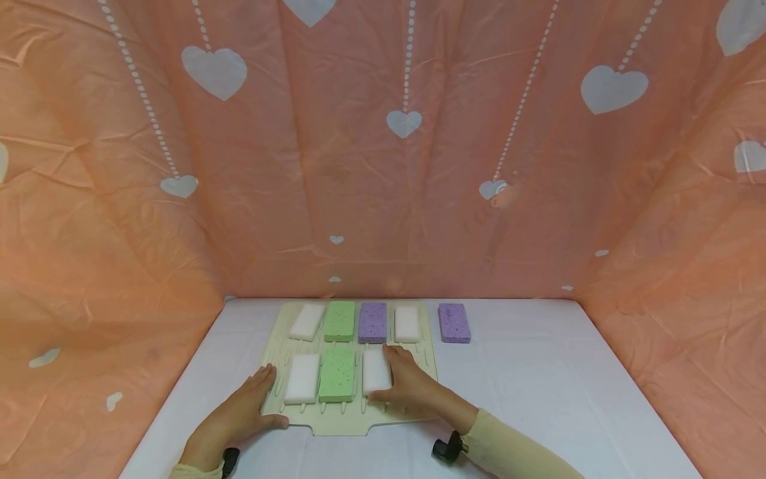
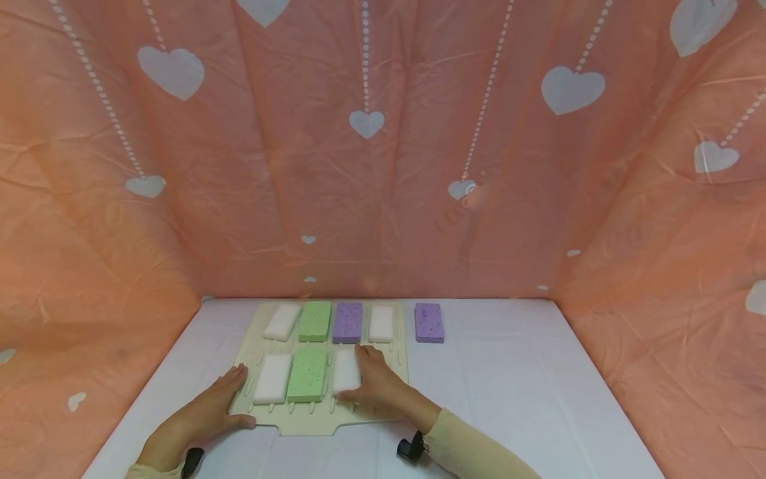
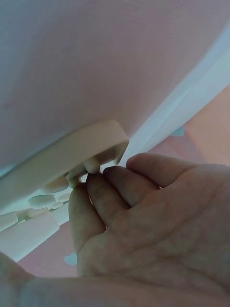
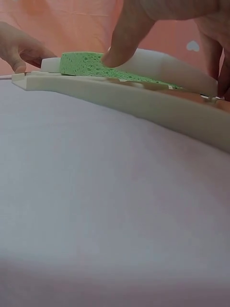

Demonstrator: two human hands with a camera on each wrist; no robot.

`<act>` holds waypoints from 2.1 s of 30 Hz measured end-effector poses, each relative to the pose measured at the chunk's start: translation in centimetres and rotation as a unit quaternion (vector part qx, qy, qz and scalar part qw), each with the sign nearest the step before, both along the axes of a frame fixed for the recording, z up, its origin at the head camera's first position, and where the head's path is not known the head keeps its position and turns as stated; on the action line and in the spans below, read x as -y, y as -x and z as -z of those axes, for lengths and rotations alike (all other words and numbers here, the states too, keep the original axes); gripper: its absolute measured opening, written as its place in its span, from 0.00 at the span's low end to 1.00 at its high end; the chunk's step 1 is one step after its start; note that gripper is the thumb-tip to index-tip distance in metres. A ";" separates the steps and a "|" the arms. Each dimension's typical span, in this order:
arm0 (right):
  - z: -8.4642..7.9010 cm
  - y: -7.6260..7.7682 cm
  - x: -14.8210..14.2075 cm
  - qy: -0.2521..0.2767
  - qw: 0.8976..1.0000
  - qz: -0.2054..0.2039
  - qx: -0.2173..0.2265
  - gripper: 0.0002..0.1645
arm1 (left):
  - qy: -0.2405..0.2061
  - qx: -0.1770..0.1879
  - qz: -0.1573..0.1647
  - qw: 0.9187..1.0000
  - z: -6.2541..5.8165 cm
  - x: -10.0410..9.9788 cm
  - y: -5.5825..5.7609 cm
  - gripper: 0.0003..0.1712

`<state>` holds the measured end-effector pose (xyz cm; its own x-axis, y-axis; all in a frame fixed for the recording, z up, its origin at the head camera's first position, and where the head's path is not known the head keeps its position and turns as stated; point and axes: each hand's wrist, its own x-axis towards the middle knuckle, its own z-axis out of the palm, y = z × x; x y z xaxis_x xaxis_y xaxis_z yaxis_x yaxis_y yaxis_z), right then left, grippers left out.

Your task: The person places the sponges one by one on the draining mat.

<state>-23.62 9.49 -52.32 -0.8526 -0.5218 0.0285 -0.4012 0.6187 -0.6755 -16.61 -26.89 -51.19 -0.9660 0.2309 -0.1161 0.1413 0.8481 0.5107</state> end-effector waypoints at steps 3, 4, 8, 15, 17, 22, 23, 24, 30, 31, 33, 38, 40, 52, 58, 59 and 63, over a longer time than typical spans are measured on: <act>-0.2 0.0 0.1 -0.008 1.000 -0.002 -0.007 0.70 | 0.000 -0.002 0.001 1.000 0.0 0.0 0.0 0.72; -0.2 0.0 0.2 -0.010 1.000 -0.003 -0.010 0.70 | -0.001 -0.002 0.001 1.000 0.0 0.0 0.0 0.72; -0.4 -0.1 0.3 -0.014 1.000 0.004 -0.005 0.71 | -0.002 0.001 -0.002 1.000 -0.1 0.0 0.0 0.72; -0.5 -0.3 0.2 -0.018 1.000 0.006 -0.001 0.73 | -0.003 0.003 -0.004 1.000 -0.1 -0.1 0.0 0.72; -0.5 -0.2 0.0 -0.019 1.000 0.009 0.005 0.73 | -0.002 0.003 -0.004 1.000 0.0 -0.1 0.0 0.72; -0.7 0.0 -0.4 -0.041 0.999 0.011 -0.006 0.73 | 0.000 0.005 -0.006 1.000 0.1 -0.1 0.0 0.73; -0.7 0.0 -0.6 -0.043 0.999 0.011 -0.010 0.73 | 0.001 0.005 -0.006 1.000 0.1 -0.1 0.0 0.73; -0.7 0.0 -0.7 -0.043 0.999 0.011 -0.012 0.73 | 0.000 0.004 -0.005 1.000 0.0 -0.1 0.0 0.73; -0.8 0.4 -2.1 -0.033 0.999 0.012 -0.015 0.70 | -0.001 0.000 -0.001 1.000 -0.1 -0.1 0.0 0.72; -0.8 0.5 -2.4 -0.034 0.999 0.008 -0.022 0.70 | -0.002 0.000 -0.001 1.000 -0.2 -0.1 0.0 0.72; -0.7 0.8 -3.0 -0.038 0.999 -0.003 -0.034 0.68 | -0.003 0.001 0.000 1.000 -0.1 -0.1 0.0 0.72; -0.7 1.2 -4.7 -0.027 0.998 -0.013 -0.048 0.66 | -0.003 0.002 0.000 1.000 -0.1 -0.1 0.0 0.72; -0.7 1.4 -5.3 -0.022 0.998 -0.008 -0.052 0.66 | -0.004 0.000 0.002 1.000 -0.2 -0.1 0.0 0.72; -1.6 2.7 -9.2 0.012 0.999 0.022 -0.031 0.64 | -0.007 -0.004 0.009 1.000 -0.3 0.0 0.0 0.71; -1.9 3.3 -10.7 0.000 0.998 0.049 -0.024 0.66 | -0.004 -0.007 0.010 1.000 0.0 0.1 0.1 0.71; -1.9 3.5 -10.9 -0.001 0.998 0.053 -0.026 0.66 | -0.002 -0.008 0.010 1.000 0.1 0.1 0.1 0.71; -2.0 4.1 -11.6 0.002 0.998 0.059 -0.038 0.67 | -0.002 -0.008 0.010 1.000 0.1 0.1 0.1 0.71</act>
